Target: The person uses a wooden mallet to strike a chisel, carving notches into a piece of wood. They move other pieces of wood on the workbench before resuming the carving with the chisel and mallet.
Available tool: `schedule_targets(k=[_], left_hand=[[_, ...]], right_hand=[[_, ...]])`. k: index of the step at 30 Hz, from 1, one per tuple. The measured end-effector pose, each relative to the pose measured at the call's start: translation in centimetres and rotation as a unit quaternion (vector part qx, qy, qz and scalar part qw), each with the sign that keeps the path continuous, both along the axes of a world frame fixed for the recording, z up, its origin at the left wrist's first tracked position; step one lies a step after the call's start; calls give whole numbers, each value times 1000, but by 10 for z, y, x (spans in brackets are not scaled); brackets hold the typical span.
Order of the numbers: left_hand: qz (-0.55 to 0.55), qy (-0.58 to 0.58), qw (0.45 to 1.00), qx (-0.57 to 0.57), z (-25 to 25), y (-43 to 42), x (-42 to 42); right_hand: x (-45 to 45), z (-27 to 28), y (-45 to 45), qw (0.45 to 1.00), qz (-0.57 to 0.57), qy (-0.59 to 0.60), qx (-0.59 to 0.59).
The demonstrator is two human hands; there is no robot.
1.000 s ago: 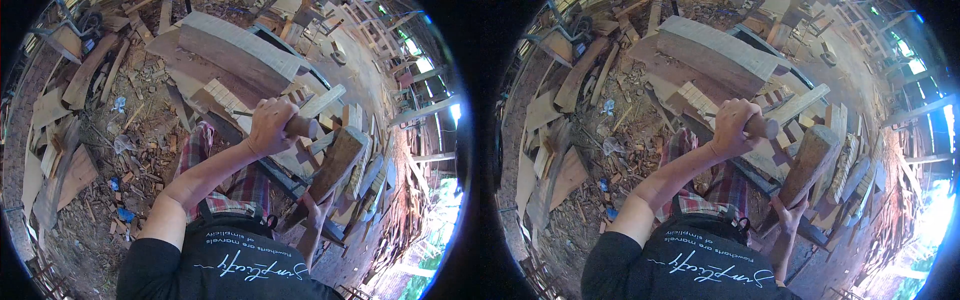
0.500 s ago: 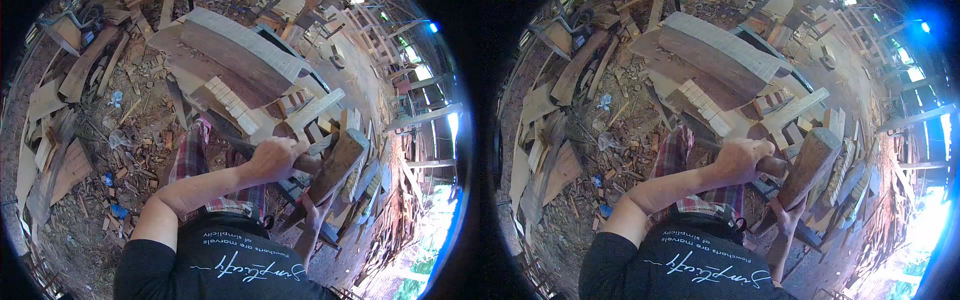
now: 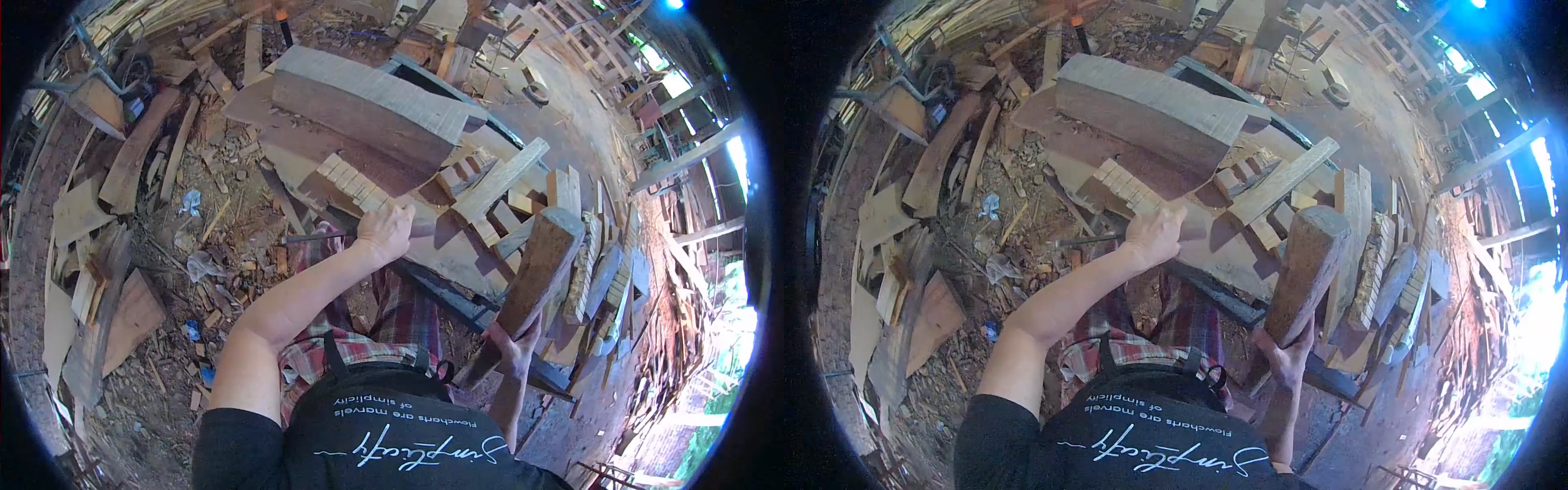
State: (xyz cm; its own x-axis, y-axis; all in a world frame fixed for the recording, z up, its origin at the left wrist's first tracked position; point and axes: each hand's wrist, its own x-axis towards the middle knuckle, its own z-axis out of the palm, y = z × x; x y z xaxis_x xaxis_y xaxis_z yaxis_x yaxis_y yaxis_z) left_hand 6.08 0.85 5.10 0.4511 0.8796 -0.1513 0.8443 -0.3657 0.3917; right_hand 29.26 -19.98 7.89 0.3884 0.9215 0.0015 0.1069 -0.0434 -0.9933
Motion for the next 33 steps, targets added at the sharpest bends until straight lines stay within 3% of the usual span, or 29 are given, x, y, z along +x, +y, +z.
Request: schedule_targets(k=[4,7,11,13,14,16,20,33], left_hand=[[-121,-28,991,52,-7,-4,-17],[-229,-19,971,69,-4,-6,-36],[-269,-9,961,58,1,-4,-57],[-154,-27,987,44,12,-13,-64],[-162,-22,985,48,12,-16,-66],[-69,19,992,104,13,-21,-72],[-89,39,994,55,12,-17,-74],[-85,17,994,64,5,-14,-69]], right_hand=[[2,2,-2,999,-19,-18,-23],[-5,14,2,996,-7,48,-73],[-8,10,0,998,-21,32,-42],[-10,11,0,998,-33,35,-42],[-10,12,0,998,-23,32,-44],[-12,16,-1,998,-17,32,-44],[-13,19,4,999,4,18,-40],[-27,19,19,998,38,-10,-50]])
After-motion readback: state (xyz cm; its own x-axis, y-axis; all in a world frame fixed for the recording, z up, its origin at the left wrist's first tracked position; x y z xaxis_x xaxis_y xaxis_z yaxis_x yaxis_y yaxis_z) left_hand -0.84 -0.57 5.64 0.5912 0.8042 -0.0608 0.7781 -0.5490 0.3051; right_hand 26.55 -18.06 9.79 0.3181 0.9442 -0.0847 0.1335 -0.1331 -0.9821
